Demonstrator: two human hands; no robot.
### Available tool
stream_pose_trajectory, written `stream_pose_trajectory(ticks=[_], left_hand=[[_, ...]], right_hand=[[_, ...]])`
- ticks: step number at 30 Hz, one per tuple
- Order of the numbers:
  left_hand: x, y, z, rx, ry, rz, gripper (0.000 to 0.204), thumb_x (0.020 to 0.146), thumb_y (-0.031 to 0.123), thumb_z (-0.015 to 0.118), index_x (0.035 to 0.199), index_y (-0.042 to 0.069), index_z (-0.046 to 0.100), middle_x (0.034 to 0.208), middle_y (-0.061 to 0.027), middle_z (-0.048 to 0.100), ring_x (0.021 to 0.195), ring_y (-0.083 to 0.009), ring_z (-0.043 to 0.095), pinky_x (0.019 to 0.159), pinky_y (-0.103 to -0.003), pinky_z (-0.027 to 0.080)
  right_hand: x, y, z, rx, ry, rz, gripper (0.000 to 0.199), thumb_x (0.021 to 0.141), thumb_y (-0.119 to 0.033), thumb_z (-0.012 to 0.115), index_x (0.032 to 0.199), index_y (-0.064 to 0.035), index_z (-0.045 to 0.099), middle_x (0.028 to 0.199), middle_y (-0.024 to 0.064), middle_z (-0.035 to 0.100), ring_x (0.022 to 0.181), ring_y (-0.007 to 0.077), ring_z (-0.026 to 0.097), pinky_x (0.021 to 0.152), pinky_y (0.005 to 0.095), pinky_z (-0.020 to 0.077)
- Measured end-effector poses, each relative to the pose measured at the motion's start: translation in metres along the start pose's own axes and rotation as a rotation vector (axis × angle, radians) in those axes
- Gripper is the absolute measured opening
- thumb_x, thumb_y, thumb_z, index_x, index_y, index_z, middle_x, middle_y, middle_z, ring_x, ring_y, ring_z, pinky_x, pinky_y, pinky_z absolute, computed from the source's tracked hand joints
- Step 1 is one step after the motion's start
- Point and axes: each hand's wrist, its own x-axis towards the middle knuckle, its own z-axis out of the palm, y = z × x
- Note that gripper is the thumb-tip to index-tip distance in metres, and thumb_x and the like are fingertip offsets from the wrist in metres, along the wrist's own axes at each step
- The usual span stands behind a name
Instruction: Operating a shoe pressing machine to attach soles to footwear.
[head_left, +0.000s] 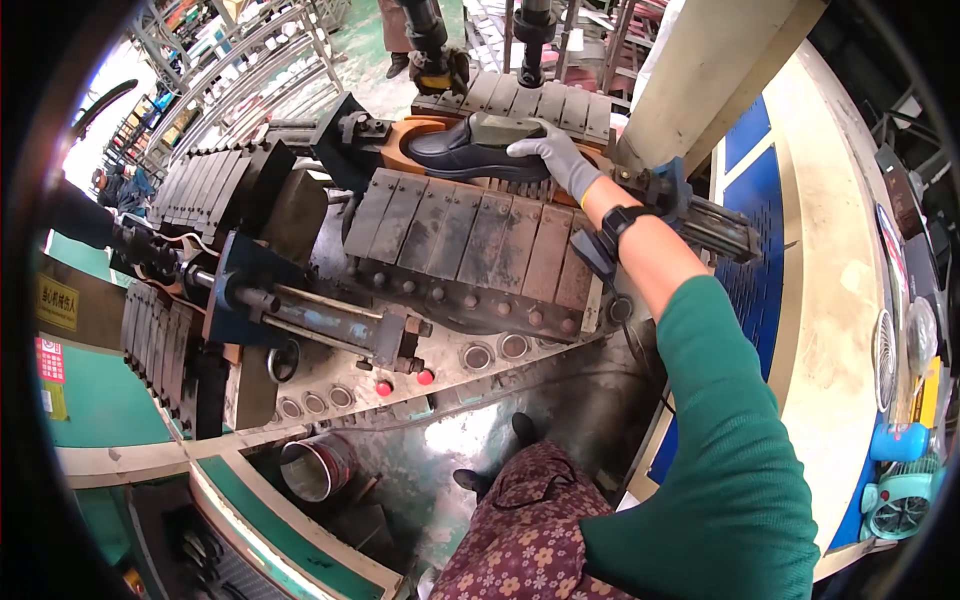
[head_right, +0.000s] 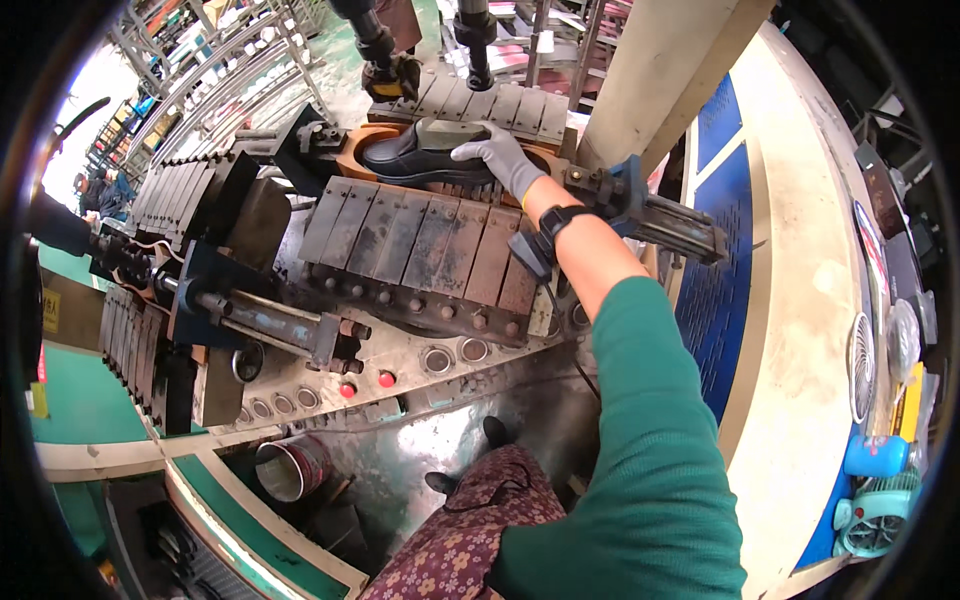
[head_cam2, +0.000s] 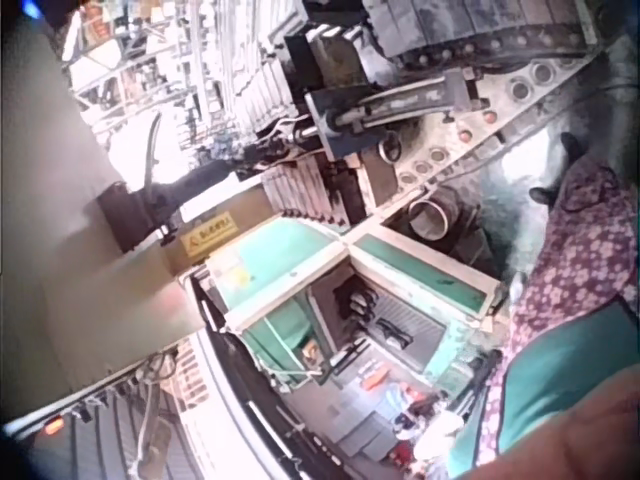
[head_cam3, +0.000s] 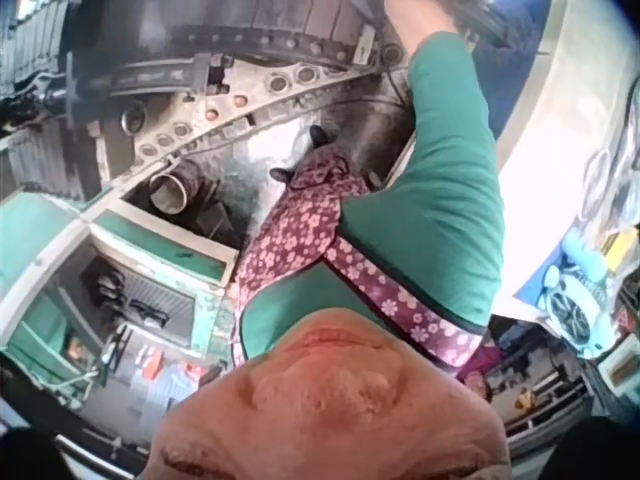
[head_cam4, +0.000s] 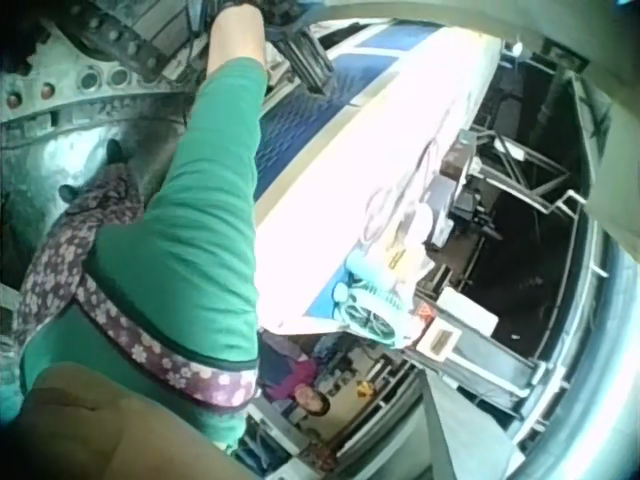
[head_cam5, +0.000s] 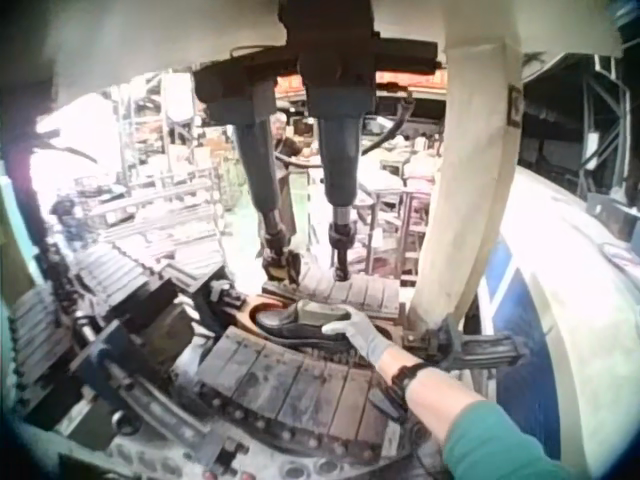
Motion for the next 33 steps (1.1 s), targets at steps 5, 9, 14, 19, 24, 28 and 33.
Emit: stream_pose_trajectory(ticks=[5, 9, 14, 19, 24, 28, 33], left_hand=[[0.013, 0.033, 0.008, -0.081, -0.016, 0.087, 0.053, 0.099, 0.037, 0.059, 0.14, 0.003, 0.054, 0.139, -0.0132, 0.058, 0.123, -0.0268, 0.056, 0.108, -0.043, 0.039], [0.007, 0.07, 0.014, -0.416, -0.018, 0.093, 0.057, 0.099, 0.042, 0.058, 0.145, 0.009, 0.05, 0.144, -0.0114, 0.056, 0.128, -0.0276, 0.054, 0.111, -0.047, 0.035], [-0.003, 0.084, 0.024, -0.383, 0.017, 0.075, 0.053, 0.1, 0.041, 0.059, 0.142, 0.01, 0.053, 0.144, -0.0114, 0.056, 0.126, -0.0256, 0.055, 0.11, -0.044, 0.036], [0.014, 0.034, 0.0, -0.187, -0.084, 0.087, 0.044, 0.099, 0.038, 0.06, 0.135, 0.012, 0.059, 0.125, -0.0064, 0.065, 0.11, -0.0231, 0.063, 0.091, -0.039, 0.047], [0.01, 0.014, -0.037, -0.002, 0.351, 0.652, 0.037, 0.103, 0.023, 0.057, 0.129, -0.003, 0.061, 0.12, -0.0073, 0.065, 0.104, -0.0182, 0.06, 0.092, -0.034, 0.05], [-0.015, 0.07, -0.095, 0.146, 0.928, 0.741, 0.038, 0.103, 0.016, 0.054, 0.135, -0.005, 0.055, 0.136, -0.0194, 0.058, 0.128, -0.0318, 0.055, 0.113, -0.039, 0.038], [-0.056, 0.052, -0.186, 0.123, 1.352, 0.57, 0.04, 0.102, 0.019, 0.058, 0.134, -0.005, 0.055, 0.135, -0.0201, 0.059, 0.125, -0.0326, 0.055, 0.11, -0.041, 0.041]], right_hand=[[0.027, 0.03, -0.04, -0.627, -0.193, -0.066, 0.072, 0.066, -0.012, 0.084, 0.134, -0.0071, 0.062, 0.123, 0.0137, 0.068, 0.113, 0.0252, 0.063, 0.099, 0.0344, 0.0478], [0.036, 0.034, -0.03, -0.72, -0.174, -0.025, 0.079, 0.06, -0.013, 0.085, 0.135, -0.0111, 0.063, 0.125, 0.0166, 0.068, 0.115, 0.0309, 0.064, 0.102, 0.0361, 0.048], [0.024, 0.035, -0.025, -0.71, -0.177, -0.072, 0.077, 0.061, -0.016, 0.083, 0.135, -0.0098, 0.062, 0.126, 0.0193, 0.067, 0.119, 0.0341, 0.062, 0.103, 0.0385, 0.0468], [0.025, 0.037, -0.036, -0.667, -0.212, -0.066, 0.076, 0.063, -0.016, 0.081, 0.136, -0.0093, 0.06, 0.127, 0.0191, 0.067, 0.12, 0.0358, 0.061, 0.105, 0.0385, 0.0457], [0.017, 0.032, -0.017, -0.864, -0.275, -0.227, 0.074, 0.065, -0.022, 0.083, 0.134, -0.0045, 0.06, 0.126, 0.0212, 0.066, 0.119, 0.0357, 0.061, 0.105, 0.0406, 0.0459], [-0.01, -0.001, -0.044, -0.759, -0.02, -0.397, 0.067, 0.07, -0.029, 0.082, 0.124, 0.0055, 0.062, 0.109, 0.0224, 0.068, 0.105, 0.0395, 0.064, 0.096, 0.0436, 0.0498], [-0.168, -0.097, 0.011, -0.495, 0.362, -0.577, 0.031, 0.104, -0.023, 0.05, 0.105, -0.0013, 0.073, 0.104, 0.0115, 0.071, 0.095, 0.0204, 0.066, 0.089, 0.0349, 0.0501]])
